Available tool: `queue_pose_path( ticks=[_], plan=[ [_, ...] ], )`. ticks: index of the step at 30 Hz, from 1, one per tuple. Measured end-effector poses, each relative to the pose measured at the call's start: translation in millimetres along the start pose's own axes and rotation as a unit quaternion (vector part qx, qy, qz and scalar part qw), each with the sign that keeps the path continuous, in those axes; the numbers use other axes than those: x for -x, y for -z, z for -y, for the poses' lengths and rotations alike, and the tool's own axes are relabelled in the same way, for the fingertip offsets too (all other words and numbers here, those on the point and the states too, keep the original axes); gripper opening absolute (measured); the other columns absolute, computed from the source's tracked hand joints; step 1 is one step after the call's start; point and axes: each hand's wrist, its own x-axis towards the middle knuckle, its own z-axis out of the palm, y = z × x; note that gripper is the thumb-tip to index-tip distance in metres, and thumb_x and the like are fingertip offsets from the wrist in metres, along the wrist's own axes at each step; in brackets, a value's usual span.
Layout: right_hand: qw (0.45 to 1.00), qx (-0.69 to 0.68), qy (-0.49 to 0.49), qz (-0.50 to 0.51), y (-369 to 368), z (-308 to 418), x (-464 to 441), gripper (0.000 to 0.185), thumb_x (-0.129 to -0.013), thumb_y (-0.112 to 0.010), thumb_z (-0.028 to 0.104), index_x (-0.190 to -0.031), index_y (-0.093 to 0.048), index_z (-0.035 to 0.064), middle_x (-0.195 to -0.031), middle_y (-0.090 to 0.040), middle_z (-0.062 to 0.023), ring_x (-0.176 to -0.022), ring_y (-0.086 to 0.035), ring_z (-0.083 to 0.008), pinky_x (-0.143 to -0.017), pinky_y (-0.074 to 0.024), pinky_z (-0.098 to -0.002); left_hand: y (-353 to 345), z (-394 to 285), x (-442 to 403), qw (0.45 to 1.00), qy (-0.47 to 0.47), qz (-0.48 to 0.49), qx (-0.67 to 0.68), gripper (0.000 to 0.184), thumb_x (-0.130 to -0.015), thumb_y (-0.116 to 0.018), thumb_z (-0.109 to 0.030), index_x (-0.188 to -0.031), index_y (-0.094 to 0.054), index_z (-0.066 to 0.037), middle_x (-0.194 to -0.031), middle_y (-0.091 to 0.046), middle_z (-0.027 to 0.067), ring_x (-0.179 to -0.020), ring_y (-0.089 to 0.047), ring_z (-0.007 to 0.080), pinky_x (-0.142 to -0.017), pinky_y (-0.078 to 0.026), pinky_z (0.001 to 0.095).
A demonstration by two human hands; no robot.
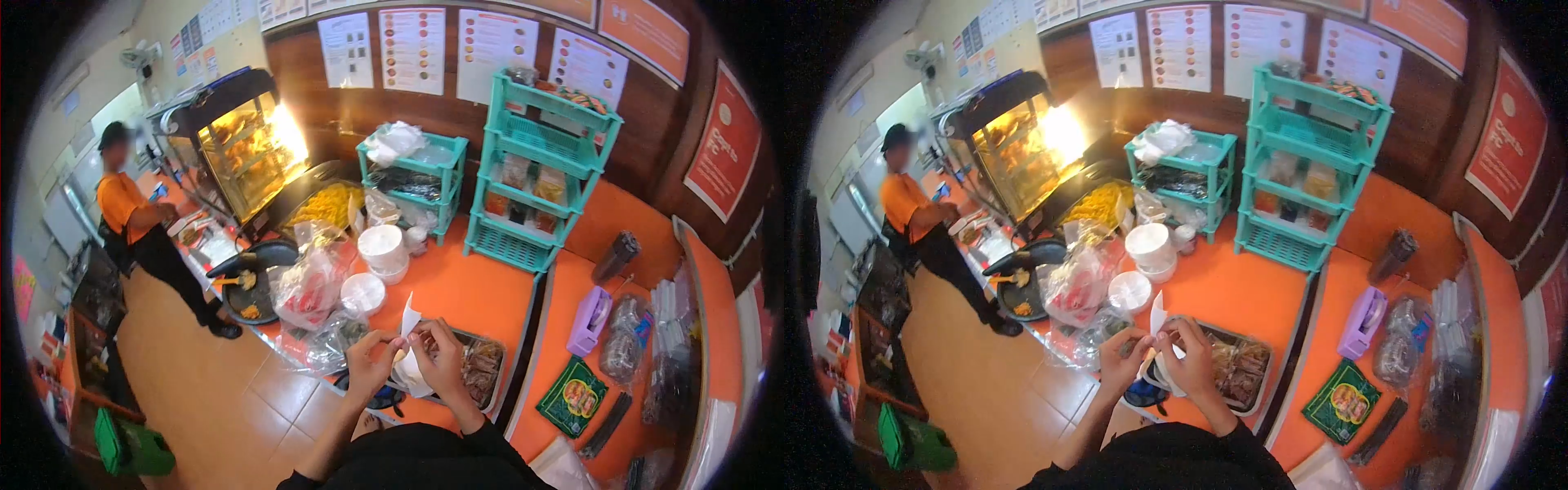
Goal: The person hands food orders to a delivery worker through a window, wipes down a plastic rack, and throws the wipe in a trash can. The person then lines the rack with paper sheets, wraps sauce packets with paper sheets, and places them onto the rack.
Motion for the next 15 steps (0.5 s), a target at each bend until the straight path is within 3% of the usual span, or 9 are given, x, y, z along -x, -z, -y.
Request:
queue_pose_path(
  ticks=[3, 6, 8, 13, 14, 15],
  plan=[
    [0.999, -0.033, -0.019, -0.037, 6.6, -6.6, -0.7, 0.009, -0.084, -0.059, 0.007, -0.083, -0.053, 0.0004, -0.075, -0.054, -0.0065, -0.064, -0.053, -0.0106, -0.057, -0.0411, -0.0245, -4.1, 1.8, -5.2, 0.999, -0.034, 0.025, -0.006, 0.009, -0.083, -0.064, -0.008, -0.081, -0.062, 0.000, -0.075, -0.062, 0.0072, -0.073, -0.058, 0.0124, -0.068, -0.045, 0.0255],
    [0.994, -0.046, -0.090, -0.048, 15.5, -14.8, 3.5, 0.010, -0.085, -0.059, 0.009, -0.085, -0.054, 0.0011, -0.074, -0.056, -0.0056, -0.066, -0.053, -0.0102, -0.059, -0.0415, -0.0249, -11.5, 18.6, -8.7, 0.997, -0.051, 0.050, 0.040, 0.009, -0.083, -0.062, -0.007, -0.082, -0.060, 0.001, -0.078, -0.059, 0.0072, -0.075, -0.057, 0.0139, -0.068, -0.045, 0.0260],
    [0.993, -0.066, -0.085, -0.054, 20.5, -13.8, 3.6, 0.011, -0.085, -0.059, 0.011, -0.087, -0.054, 0.0014, -0.074, -0.056, -0.0048, -0.066, -0.053, -0.0100, -0.060, -0.0417, -0.0253, -15.7, 12.5, -10.1, 0.997, -0.039, 0.044, 0.051, 0.008, -0.083, -0.062, -0.006, -0.083, -0.059, 0.001, -0.078, -0.058, 0.0075, -0.074, -0.057, 0.0151, -0.068, -0.045, 0.0266],
    [0.998, -0.015, -0.064, -0.026, 26.5, -11.5, 4.9, 0.018, -0.089, -0.057, 0.017, -0.094, -0.053, 0.0006, -0.075, -0.056, -0.0029, -0.069, -0.053, -0.0087, -0.062, -0.0433, -0.0259, -27.0, -18.1, -15.3, 0.980, -0.163, 0.104, -0.037, 0.005, -0.085, -0.060, -0.005, -0.084, -0.058, 0.000, -0.080, -0.058, 0.0069, -0.075, -0.057, 0.0135, -0.068, -0.045, 0.0258],
    [0.998, -0.013, -0.060, -0.031, 23.9, -24.5, 9.2, 0.018, -0.089, -0.057, 0.017, -0.094, -0.053, 0.0006, -0.075, -0.056, -0.0029, -0.069, -0.053, -0.0087, -0.062, -0.0433, -0.0259, -30.6, -9.6, -14.0, 0.979, -0.169, 0.106, -0.035, 0.005, -0.085, -0.060, -0.005, -0.084, -0.058, 0.000, -0.080, -0.058, 0.0069, -0.075, -0.057, 0.0135, -0.068, -0.045, 0.0258],
    [0.991, -0.065, -0.100, -0.066, 22.0, -29.3, 9.1, 0.019, -0.088, -0.058, 0.018, -0.089, -0.051, 0.0007, -0.070, -0.053, -0.0034, -0.066, -0.050, -0.0085, -0.060, -0.0420, -0.0259, -34.5, -4.9, -13.4, 0.986, -0.107, 0.120, 0.044, 0.005, -0.086, -0.058, -0.005, -0.086, -0.056, 0.000, -0.082, -0.057, 0.0051, -0.076, -0.055, 0.0118, -0.068, -0.045, 0.0255]
  ],
)
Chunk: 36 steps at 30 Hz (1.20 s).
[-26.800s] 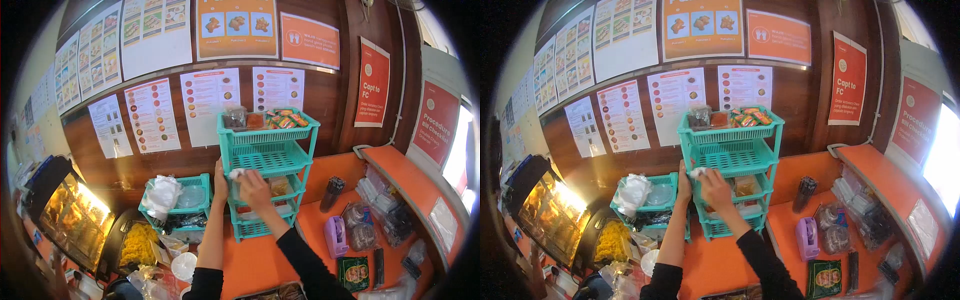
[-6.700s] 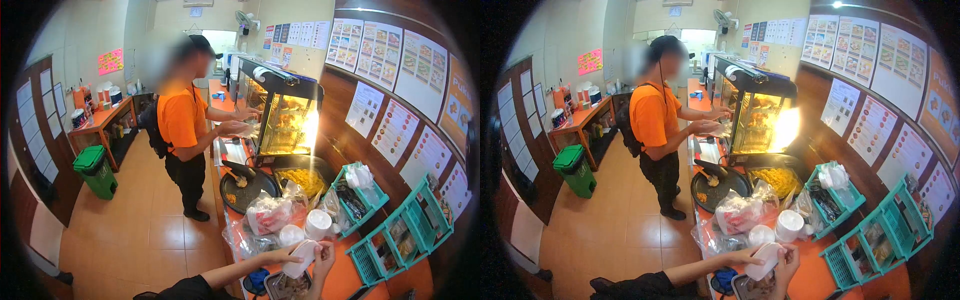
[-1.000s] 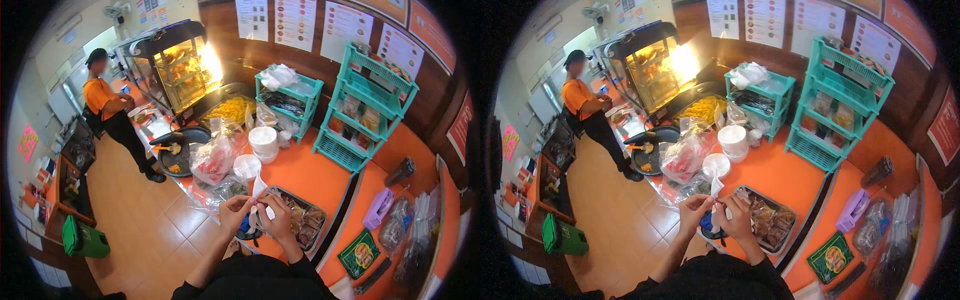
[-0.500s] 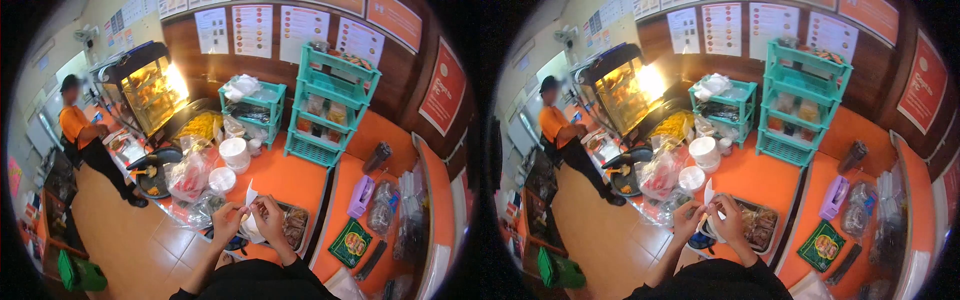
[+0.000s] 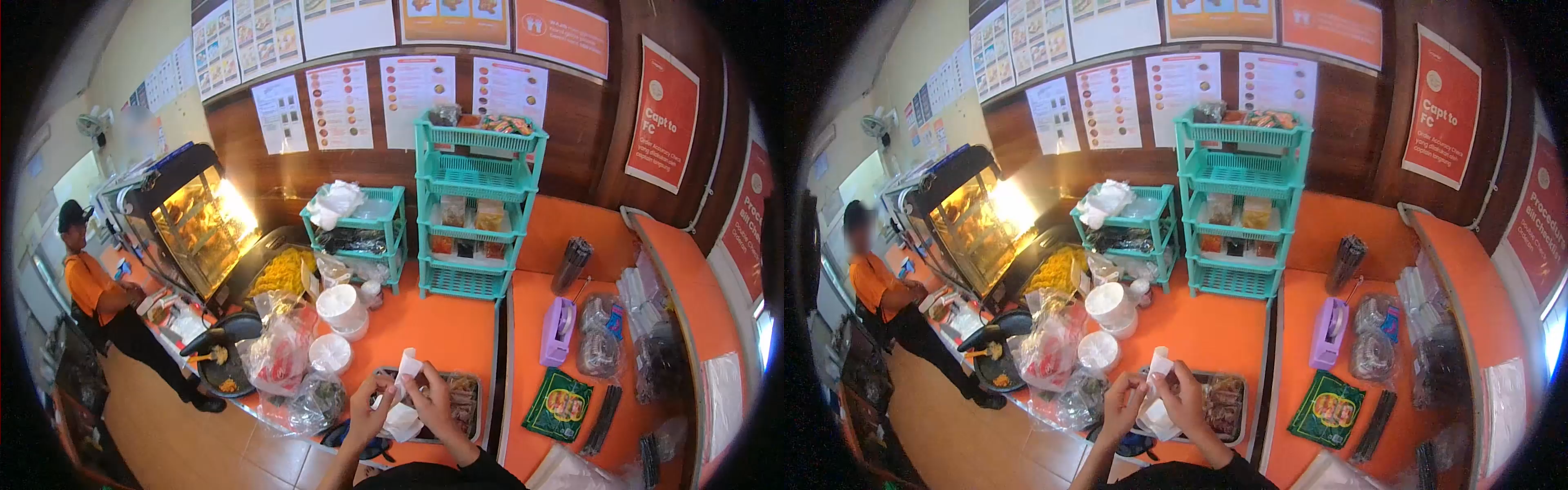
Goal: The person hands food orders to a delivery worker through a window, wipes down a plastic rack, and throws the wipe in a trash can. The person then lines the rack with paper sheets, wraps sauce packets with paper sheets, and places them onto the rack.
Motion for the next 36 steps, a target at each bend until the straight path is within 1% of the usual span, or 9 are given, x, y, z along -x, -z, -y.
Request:
queue_pose_path(
  ticks=[7, 11, 13, 15, 17, 24, 26, 29, 36],
  plan=[
    [0.994, -0.038, -0.005, -0.103, 18.8, -25.7, -14.7, 0.023, -0.083, -0.061, 0.010, -0.073, -0.041, 0.0018, -0.059, -0.041, -0.0016, -0.061, -0.044, -0.0051, -0.056, -0.0377, -0.0246, -0.4, 28.1, -15.2, 0.964, 0.175, -0.004, 0.200, 0.014, -0.090, -0.047, -0.020, -0.085, -0.053, -0.009, -0.079, -0.052, -0.0024, -0.070, -0.045, 0.0063, -0.064, -0.036, 0.0211],
    [0.995, 0.016, -0.016, -0.093, 35.7, -4.4, -26.7, 0.023, -0.078, -0.059, 0.004, -0.069, -0.037, 0.0018, -0.058, -0.035, 0.0001, -0.059, -0.043, -0.0036, -0.053, -0.0376, -0.0238, -3.7, 45.5, -40.9, 0.876, 0.309, -0.017, 0.370, 0.023, -0.092, -0.046, -0.029, -0.094, -0.051, -0.008, -0.093, -0.058, 0.0042, -0.079, -0.055, 0.0116, -0.069, -0.042, 0.0231],
    [0.996, 0.053, -0.005, -0.073, 42.7, 13.4, -34.0, 0.020, -0.078, -0.057, 0.001, -0.069, -0.039, 0.0026, -0.061, -0.041, 0.0011, -0.060, -0.044, -0.0032, -0.053, -0.0377, -0.0220, -2.0, 24.8, -63.3, 0.912, 0.276, 0.019, 0.303, 0.033, -0.092, -0.048, -0.036, -0.108, -0.044, -0.008, -0.097, -0.058, 0.0079, -0.088, -0.058, 0.0150, -0.076, -0.046, 0.0267],
    [0.995, 0.088, 0.005, -0.050, 49.6, 27.0, -43.1, 0.018, -0.078, -0.056, -0.001, -0.070, -0.041, 0.0034, -0.064, -0.046, 0.0020, -0.060, -0.046, -0.0028, -0.054, -0.0378, -0.0203, -4.0, -5.9, -86.8, 0.931, 0.152, 0.101, 0.316, 0.043, -0.088, -0.058, -0.030, -0.119, -0.035, -0.009, -0.101, -0.057, 0.0116, -0.099, -0.057, 0.0183, -0.084, -0.047, 0.0317],
    [0.988, 0.135, 0.067, 0.033, 57.7, 37.4, -49.8, 0.017, -0.079, -0.058, 0.000, -0.075, -0.042, 0.0036, -0.065, -0.048, 0.0008, -0.059, -0.048, -0.0035, -0.054, -0.0394, -0.0215, -8.6, -37.9, -103.4, 0.973, -0.034, 0.202, 0.104, 0.052, -0.082, -0.066, -0.012, -0.121, -0.032, -0.008, -0.102, -0.055, 0.0127, -0.106, -0.055, 0.0208, -0.088, -0.047, 0.0336],
    [0.998, 0.020, 0.022, 0.048, 84.7, 61.1, -61.6, 0.012, -0.090, -0.054, 0.010, -0.093, -0.044, 0.0038, -0.072, -0.050, -0.0019, -0.067, -0.051, -0.0077, -0.061, -0.0422, -0.0244, -16.2, -31.1, -139.3, 0.900, 0.022, 0.366, 0.236, 0.048, -0.078, -0.064, 0.002, -0.119, -0.040, -0.007, -0.099, -0.055, 0.0056, -0.102, -0.056, 0.0196, -0.087, -0.044, 0.0332],
    [0.996, 0.040, 0.049, 0.066, 89.7, 59.0, -62.2, 0.006, -0.092, -0.049, 0.008, -0.092, -0.045, 0.0032, -0.076, -0.052, -0.0027, -0.072, -0.050, -0.0072, -0.064, -0.0407, -0.0229, -16.2, -29.4, -155.1, 0.873, -0.114, 0.466, 0.085, 0.028, -0.079, -0.062, 0.000, -0.105, -0.056, -0.005, -0.098, -0.057, 0.0048, -0.100, -0.056, 0.0183, -0.086, -0.042, 0.0326],
    [0.999, 0.004, 0.027, 0.018, 93.2, 37.7, -59.7, 0.006, -0.091, -0.047, 0.004, -0.088, -0.051, 0.0014, -0.080, -0.054, -0.0041, -0.074, -0.051, -0.0096, -0.067, -0.0400, -0.0230, -15.6, -59.4, -167.5, 0.851, -0.096, 0.514, 0.049, 0.013, -0.081, -0.062, -0.004, -0.094, -0.065, -0.004, -0.104, -0.059, 0.0053, -0.099, -0.054, 0.0164, -0.085, -0.041, 0.0281],
    [0.991, -0.023, 0.129, 0.017, 111.6, 21.7, -55.1, 0.016, -0.084, -0.053, 0.003, -0.089, -0.068, 0.0029, -0.086, -0.059, -0.0064, -0.086, -0.052, -0.0181, -0.078, -0.0389, -0.0279, -24.4, -74.9, -197.8, 0.792, -0.094, 0.603, 0.016, 0.025, -0.083, -0.061, -0.007, -0.108, -0.064, -0.005, -0.108, -0.060, 0.0076, -0.101, -0.054, 0.0191, -0.088, -0.040, 0.0297]
  ],
)
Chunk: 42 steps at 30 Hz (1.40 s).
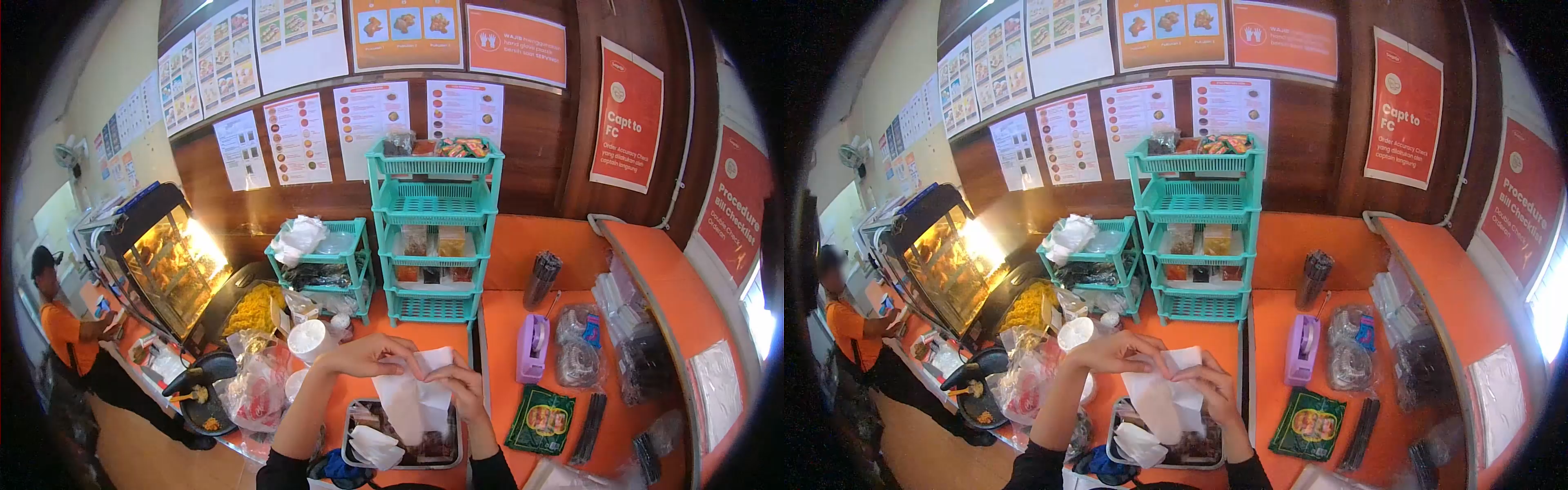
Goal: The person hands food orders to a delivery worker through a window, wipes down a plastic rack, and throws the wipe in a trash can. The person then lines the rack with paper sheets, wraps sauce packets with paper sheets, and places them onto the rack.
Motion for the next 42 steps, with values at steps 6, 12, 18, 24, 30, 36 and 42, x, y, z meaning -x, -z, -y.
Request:
queue_pose_path(
  ticks=[6, 12, 18, 24, 30, 36, 42],
  plan=[
    [0.994, -0.070, -0.031, 0.082, -3.6, -13.6, 7.6, 0.021, -0.073, -0.071, 0.003, -0.094, -0.069, 0.0015, -0.096, -0.064, -0.0092, -0.103, -0.055, -0.0195, -0.089, -0.0422, -0.0305, 28.0, -4.5, -25.0, 0.996, -0.026, -0.071, 0.052, 0.033, -0.082, -0.061, -0.007, -0.115, -0.061, -0.003, -0.113, -0.059, 0.0074, -0.106, -0.053, 0.0181, -0.096, -0.036, 0.0307],
    [0.980, -0.102, -0.117, 0.123, 17.5, -28.7, -2.4, 0.012, -0.075, -0.069, 0.003, -0.086, -0.069, -0.0010, -0.083, -0.069, -0.0122, -0.076, -0.064, -0.0163, -0.072, -0.0490, -0.0282, 69.7, -17.7, -32.5, 0.973, -0.024, -0.182, 0.138, 0.038, -0.078, -0.066, -0.006, -0.115, -0.060, -0.001, -0.116, -0.057, 0.0057, -0.105, -0.053, 0.0140, -0.093, -0.039, 0.0275],
    [0.986, -0.089, -0.079, -0.113, 86.1, -34.5, -51.2, 0.004, -0.073, -0.067, 0.003, -0.077, -0.065, 0.0020, -0.081, -0.065, -0.0065, -0.079, -0.061, -0.0153, -0.075, -0.0472, -0.0283, 112.0, 3.3, -33.7, 0.943, -0.059, -0.299, 0.138, 0.051, -0.069, -0.066, 0.004, -0.120, -0.057, -0.003, -0.122, -0.053, 0.0056, -0.113, -0.050, 0.0169, -0.097, -0.040, 0.0299],
    [0.949, 0.257, 0.004, -0.181, 124.3, -8.5, -193.5, 0.009, -0.075, -0.064, 0.005, -0.074, -0.055, 0.0038, -0.073, -0.061, -0.0073, -0.066, -0.059, -0.0208, -0.063, -0.0442, -0.0331, 145.1, 50.9, -77.8, 0.898, -0.063, -0.429, -0.071, 0.058, -0.066, -0.056, 0.008, -0.122, -0.054, -0.007, -0.124, -0.049, 0.0076, -0.118, -0.047, 0.0219, -0.098, -0.040, 0.0339],
    [0.874, 0.459, 0.105, -0.122, 113.3, -27.4, -290.9, 0.023, -0.071, -0.055, -0.003, -0.093, -0.057, 0.0028, -0.093, -0.060, -0.0198, -0.085, -0.057, -0.0431, -0.075, -0.0456, -0.0454, 183.2, 88.5, -122.3, 0.793, -0.064, -0.525, -0.303, 0.054, -0.063, -0.050, 0.008, -0.116, -0.053, 0.001, -0.115, -0.050, 0.0183, -0.107, -0.051, 0.0368, -0.087, -0.046, 0.0362],
    [0.816, 0.554, 0.088, -0.139, 112.3, -76.7, -345.5, 0.037, -0.066, -0.052, -0.006, -0.102, -0.058, 0.0003, -0.102, -0.057, -0.0251, -0.099, -0.055, -0.0400, -0.082, -0.0457, -0.0429, 211.3, 115.4, -153.3, 0.771, -0.008, -0.549, -0.323, 0.050, -0.062, -0.054, 0.002, -0.112, -0.054, 0.004, -0.116, -0.049, 0.0230, -0.105, -0.051, 0.0403, -0.089, -0.043, 0.0412],
    [0.777, 0.630, 0.004, -0.006, 152.5, -117.9, -400.9, 0.038, -0.070, -0.053, 0.007, -0.106, -0.061, 0.0008, -0.114, -0.055, -0.0258, -0.111, -0.050, -0.0370, -0.097, -0.0385, -0.0411, 246.4, 120.7, -188.1, 0.783, 0.150, -0.496, -0.344, 0.045, -0.063, -0.062, -0.009, -0.106, -0.057, 0.004, -0.118, -0.047, 0.0256, -0.104, -0.053, 0.0403, -0.087, -0.047, 0.0423]
  ],
)
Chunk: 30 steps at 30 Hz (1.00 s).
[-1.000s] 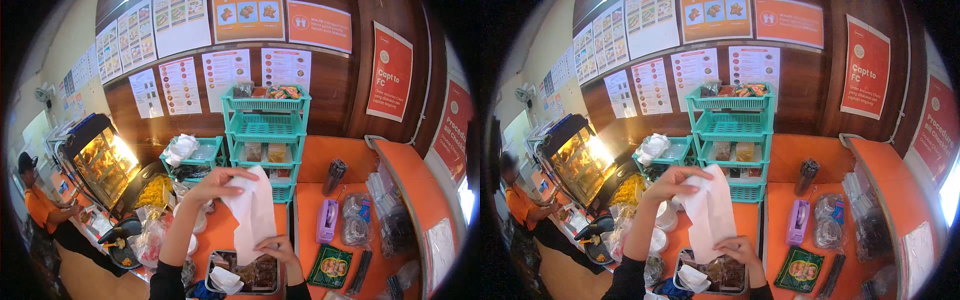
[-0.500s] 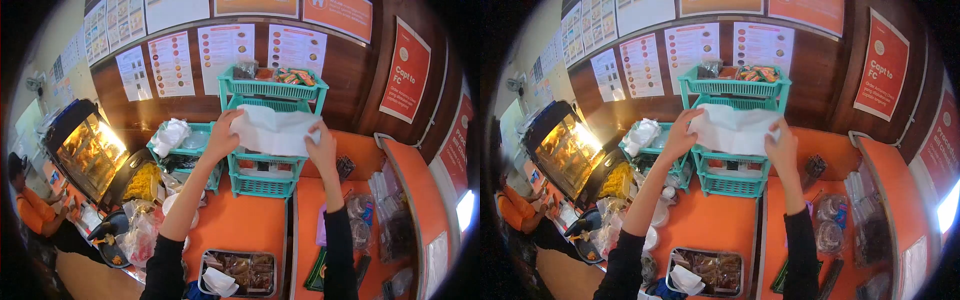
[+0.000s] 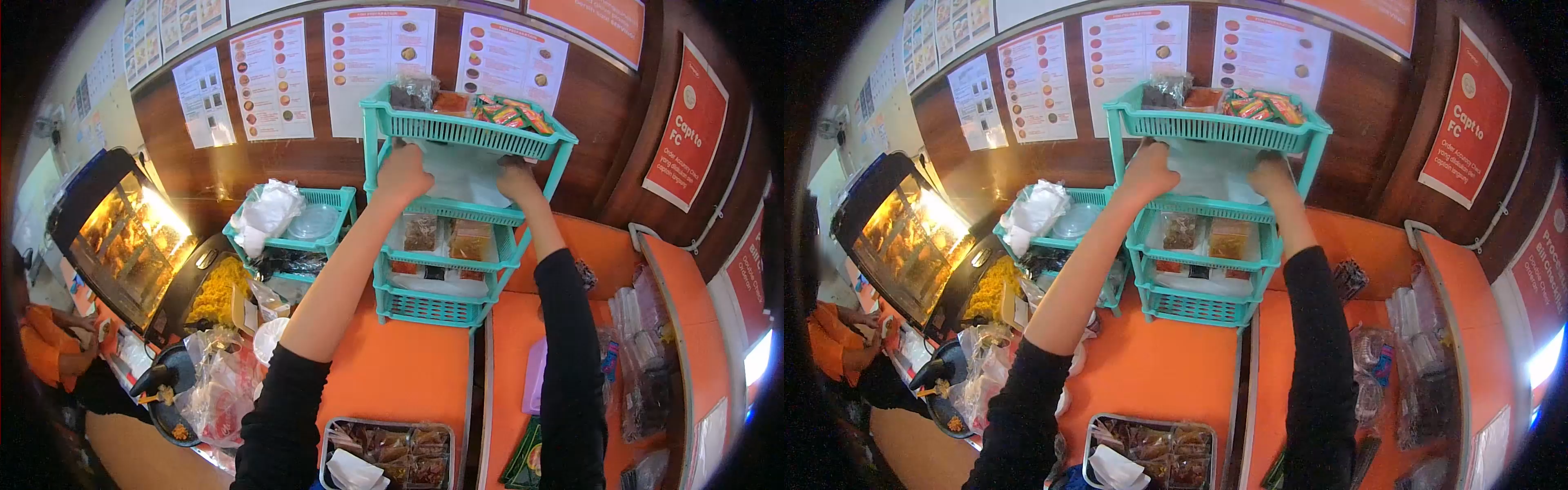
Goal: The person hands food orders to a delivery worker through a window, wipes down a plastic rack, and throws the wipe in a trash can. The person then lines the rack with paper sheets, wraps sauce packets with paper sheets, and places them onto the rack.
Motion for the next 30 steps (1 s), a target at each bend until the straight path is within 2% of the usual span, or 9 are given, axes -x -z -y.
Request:
queue_pose_path(
  ticks=[6, 8, 11, 14, 17, 19, 20, 24, 30],
  plan=[
    [0.957, 0.119, -0.056, 0.260, -12.4, 5.9, -20.4, 0.039, -0.076, -0.047, 0.018, -0.109, -0.062, 0.0027, -0.117, -0.055, -0.0226, -0.114, -0.050, -0.0329, -0.101, -0.0349, -0.0387, -40.4, 26.9, -36.3, 0.973, 0.148, 0.156, -0.083, 0.046, -0.066, -0.065, -0.014, -0.109, -0.058, 0.000, -0.128, -0.038, 0.0240, -0.115, -0.049, 0.0369, -0.091, -0.047, 0.0442],
    [0.916, 0.207, -0.026, 0.342, -7.1, 20.3, -15.9, 0.042, -0.078, -0.045, 0.016, -0.115, -0.059, 0.0030, -0.135, -0.041, -0.0231, -0.125, -0.040, -0.0339, -0.105, -0.0259, -0.0476, -43.7, 27.1, -32.9, 0.961, 0.174, 0.188, -0.109, 0.046, -0.067, -0.064, -0.014, -0.111, -0.058, -0.002, -0.131, -0.035, 0.0227, -0.117, -0.048, 0.0365, -0.091, -0.046, 0.0452],
    [0.956, 0.183, -0.141, 0.180, -22.9, 21.5, -1.6, 0.045, -0.081, -0.045, 0.021, -0.121, -0.056, 0.0025, -0.145, -0.026, -0.0234, -0.131, -0.028, -0.0406, -0.104, -0.0227, -0.0544, -25.6, 6.2, -16.6, 0.963, 0.164, 0.177, -0.121, 0.047, -0.066, -0.065, -0.017, -0.111, -0.060, -0.003, -0.134, -0.032, 0.0194, -0.117, -0.047, 0.0375, -0.091, -0.044, 0.0492],
    [0.948, 0.236, -0.107, 0.184, 11.0, 55.0, 8.4, 0.049, -0.082, -0.045, 0.025, -0.126, -0.053, 0.0058, -0.150, -0.010, -0.0222, -0.135, -0.015, -0.0454, -0.106, -0.0207, -0.0533, -22.3, -16.1, -13.3, 0.949, 0.140, 0.160, -0.234, 0.046, -0.068, -0.064, -0.023, -0.110, -0.062, -0.005, -0.134, -0.033, 0.0200, -0.114, -0.047, 0.0413, -0.095, -0.040, 0.0521],
    [0.970, 0.098, -0.157, 0.157, -3.3, 60.3, 0.7, 0.048, -0.080, -0.049, 0.029, -0.124, -0.054, 0.0097, -0.144, -0.026, -0.0237, -0.133, -0.022, -0.0442, -0.106, -0.0202, -0.0567, -35.2, -23.0, -19.0, 0.940, 0.087, 0.133, -0.302, 0.060, -0.066, -0.065, -0.036, -0.120, -0.057, -0.011, -0.145, -0.027, 0.0198, -0.131, -0.033, 0.0364, -0.105, -0.030, 0.0476],
    [0.956, 0.121, -0.107, 0.244, -17.2, 46.1, -17.2, 0.053, -0.081, -0.049, 0.038, -0.125, -0.053, 0.0077, -0.141, -0.035, -0.0209, -0.131, -0.030, -0.0392, -0.104, -0.0284, -0.0508, -50.6, -12.5, -35.0, 0.941, 0.106, 0.307, -0.093, 0.061, -0.067, -0.065, -0.046, -0.120, -0.059, -0.015, -0.143, -0.033, 0.0170, -0.128, -0.035, 0.0367, -0.104, -0.029, 0.0516],
    [0.937, 0.133, -0.087, 0.311, -16.0, 43.5, -17.6, 0.057, -0.081, -0.048, 0.042, -0.126, -0.051, 0.0068, -0.139, -0.039, -0.0193, -0.129, -0.035, -0.0356, -0.103, -0.0317, -0.0456, -50.8, -10.9, -30.7, 0.939, 0.126, 0.303, -0.105, 0.079, -0.060, -0.068, -0.059, -0.127, -0.054, -0.017, -0.141, -0.039, 0.0120, -0.130, -0.035, 0.0313, -0.105, -0.030, 0.0492],
    [0.891, 0.139, -0.102, 0.419, -4.4, 44.9, -19.8, 0.066, -0.082, -0.046, 0.052, -0.128, -0.048, 0.0049, -0.136, -0.043, -0.0164, -0.123, -0.045, -0.0273, -0.100, -0.0370, -0.0324, -43.7, -8.2, -37.2, 0.906, 0.156, 0.360, -0.161, 0.090, -0.054, -0.071, -0.064, -0.129, -0.051, -0.019, -0.137, -0.044, 0.0113, -0.126, -0.041, 0.0301, -0.104, -0.031, 0.0477],
    [0.910, 0.151, -0.049, 0.383, -16.1, 30.0, -20.1, 0.065, -0.081, -0.047, 0.055, -0.124, -0.054, 0.0064, -0.134, -0.046, -0.0160, -0.124, -0.044, -0.0277, -0.101, -0.0361, -0.0333, -43.9, 3.5, -41.1, 0.885, 0.131, 0.412, -0.174, 0.093, -0.060, -0.064, -0.071, -0.131, -0.049, -0.014, -0.137, -0.044, 0.0092, -0.125, -0.042, 0.0274, -0.102, -0.036, 0.0376]
  ],
)
